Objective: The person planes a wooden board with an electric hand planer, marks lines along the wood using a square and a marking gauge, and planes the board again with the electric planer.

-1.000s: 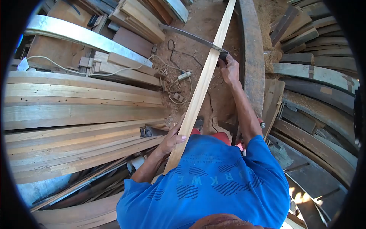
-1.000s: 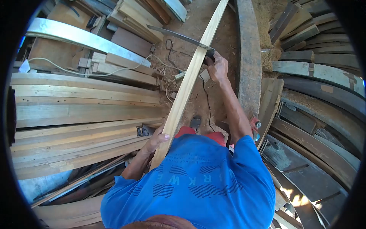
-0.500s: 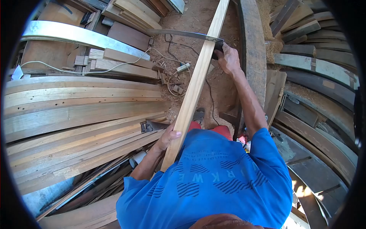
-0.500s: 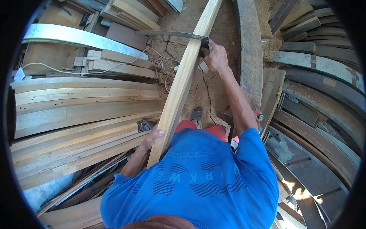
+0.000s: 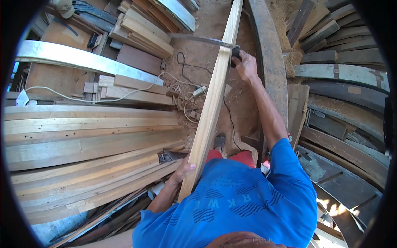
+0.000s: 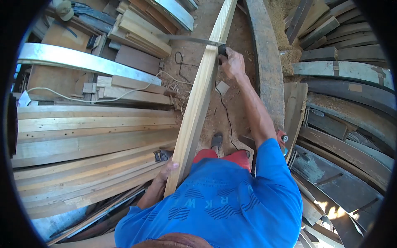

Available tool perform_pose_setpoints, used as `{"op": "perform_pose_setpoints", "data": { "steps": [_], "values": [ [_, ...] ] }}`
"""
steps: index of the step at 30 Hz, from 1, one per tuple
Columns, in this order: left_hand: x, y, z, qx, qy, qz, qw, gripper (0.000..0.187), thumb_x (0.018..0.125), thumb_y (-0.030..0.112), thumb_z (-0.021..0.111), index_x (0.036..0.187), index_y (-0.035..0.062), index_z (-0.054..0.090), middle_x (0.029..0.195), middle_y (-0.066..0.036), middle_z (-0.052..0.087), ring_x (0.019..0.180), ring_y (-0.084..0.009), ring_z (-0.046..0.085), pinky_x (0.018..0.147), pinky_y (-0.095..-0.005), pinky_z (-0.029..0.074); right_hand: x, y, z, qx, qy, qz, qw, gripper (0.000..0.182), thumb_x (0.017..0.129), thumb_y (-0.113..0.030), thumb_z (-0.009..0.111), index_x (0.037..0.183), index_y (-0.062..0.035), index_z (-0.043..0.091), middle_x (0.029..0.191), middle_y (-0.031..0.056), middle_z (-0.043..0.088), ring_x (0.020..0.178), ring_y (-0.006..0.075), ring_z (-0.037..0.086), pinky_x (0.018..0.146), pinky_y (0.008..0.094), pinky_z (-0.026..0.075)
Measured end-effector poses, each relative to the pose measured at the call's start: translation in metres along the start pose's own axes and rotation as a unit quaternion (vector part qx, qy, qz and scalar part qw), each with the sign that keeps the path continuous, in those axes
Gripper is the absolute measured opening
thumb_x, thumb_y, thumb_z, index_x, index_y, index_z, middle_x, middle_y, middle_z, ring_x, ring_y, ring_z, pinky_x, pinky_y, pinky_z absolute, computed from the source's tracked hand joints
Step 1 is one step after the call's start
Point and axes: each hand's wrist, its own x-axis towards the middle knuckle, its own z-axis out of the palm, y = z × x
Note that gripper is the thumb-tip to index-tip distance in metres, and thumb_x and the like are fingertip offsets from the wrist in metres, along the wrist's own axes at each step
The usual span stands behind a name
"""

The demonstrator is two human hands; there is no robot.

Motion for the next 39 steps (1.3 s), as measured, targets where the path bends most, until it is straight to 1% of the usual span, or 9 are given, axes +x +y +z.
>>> {"op": "perform_pose_setpoints", "data": {
  "steps": [2,6,7,11,27,33,36,38,39],
  "values": [
    [-0.002,-0.004,-0.008,-0.021,-0.005,-0.035,0.999,0.095,0.075,0.038,0.065,0.155,-0.0001,0.032,0.147,-0.014,0.049,0.134,-0.0243,0.048,0.112,-0.0348,0.036,0.041,0.019,0.005,-0.046,0.032,0.004,0.998,0.025,0.086,-0.015,0.069,0.109,-0.0049,0.069,0.104,0.0231,0.070,0.102,0.0427,0.066,0.087,0.0470,0.052],
    [-0.006,-0.007,-0.010,-0.052,0.013,-0.059,0.997,0.097,0.074,0.040,0.067,0.155,0.0007,0.031,0.143,-0.014,0.051,0.128,-0.0240,0.051,0.108,-0.0349,0.039,0.089,0.035,0.015,-0.102,-0.005,0.047,0.994,0.024,0.088,-0.018,0.067,0.110,-0.0063,0.069,0.106,0.0230,0.070,0.104,0.0414,0.066,0.089,0.0484,0.052],
    [-0.006,-0.007,-0.010,-0.058,0.017,-0.063,0.996,0.098,0.073,0.040,0.067,0.155,0.0009,0.031,0.142,-0.014,0.052,0.127,-0.0239,0.052,0.108,-0.0348,0.039,0.091,0.039,0.018,-0.102,-0.017,0.046,0.994,0.025,0.090,-0.020,0.065,0.112,-0.0088,0.068,0.107,0.0228,0.070,0.105,0.0431,0.065,0.089,0.0520,0.050],
    [-0.004,-0.010,-0.014,-0.050,0.011,-0.083,0.995,0.099,0.072,0.041,0.067,0.155,0.0011,0.031,0.141,-0.014,0.052,0.125,-0.0239,0.052,0.105,-0.0342,0.041,0.090,0.041,0.017,-0.084,-0.034,0.061,0.994,0.029,0.090,-0.023,0.067,0.119,-0.0177,0.068,0.109,0.0197,0.071,0.107,0.0408,0.065,0.091,0.0500,0.051],
    [0.006,-0.006,-0.006,0.016,0.006,-0.056,0.998,0.100,0.071,0.042,0.067,0.154,-0.0006,0.032,0.141,-0.013,0.051,0.127,-0.0233,0.049,0.108,-0.0349,0.036,0.094,0.043,0.006,-0.060,-0.068,0.070,0.993,0.030,0.089,-0.016,0.070,0.119,-0.0139,0.070,0.106,0.0212,0.072,0.104,0.0394,0.068,0.089,0.0452,0.053],
    [0.013,-0.012,0.000,0.054,-0.006,0.012,0.998,0.104,0.072,0.040,0.066,0.158,0.0002,0.025,0.154,-0.015,0.041,0.144,-0.0259,0.035,0.118,-0.0359,0.024,0.090,0.064,0.015,-0.029,-0.031,0.049,0.998,0.029,0.088,-0.015,0.069,0.117,-0.0138,0.071,0.106,0.0214,0.072,0.104,0.0399,0.068,0.088,0.0462,0.053],
    [0.013,-0.013,-0.003,0.056,-0.010,0.004,0.998,0.104,0.072,0.039,0.066,0.159,0.0014,0.023,0.158,-0.015,0.036,0.148,-0.0255,0.030,0.120,-0.0352,0.019,0.083,0.062,0.014,-0.025,-0.010,0.047,0.999,0.027,0.089,-0.017,0.066,0.115,-0.0148,0.071,0.105,0.0228,0.071,0.102,0.0414,0.067,0.087,0.0483,0.052],
    [0.011,-0.007,0.001,0.049,-0.004,0.007,0.999,0.102,0.073,0.039,0.066,0.159,0.0019,0.025,0.155,-0.015,0.040,0.144,-0.0251,0.035,0.118,-0.0355,0.024,0.070,0.046,0.004,-0.007,-0.016,0.050,0.999,0.027,0.088,-0.018,0.065,0.114,-0.0131,0.071,0.105,0.0241,0.070,0.103,0.0423,0.066,0.088,0.0490,0.051],
    [0.011,-0.004,0.001,0.036,-0.003,0.004,0.999,0.100,0.074,0.038,0.066,0.158,0.0020,0.026,0.153,-0.015,0.042,0.142,-0.0248,0.038,0.117,-0.0359,0.027,0.062,0.048,0.007,0.019,0.026,0.015,0.999,0.026,0.087,-0.020,0.065,0.110,-0.0097,0.070,0.103,0.0251,0.070,0.101,0.0433,0.066,0.087,0.0488,0.051]
  ]
}}
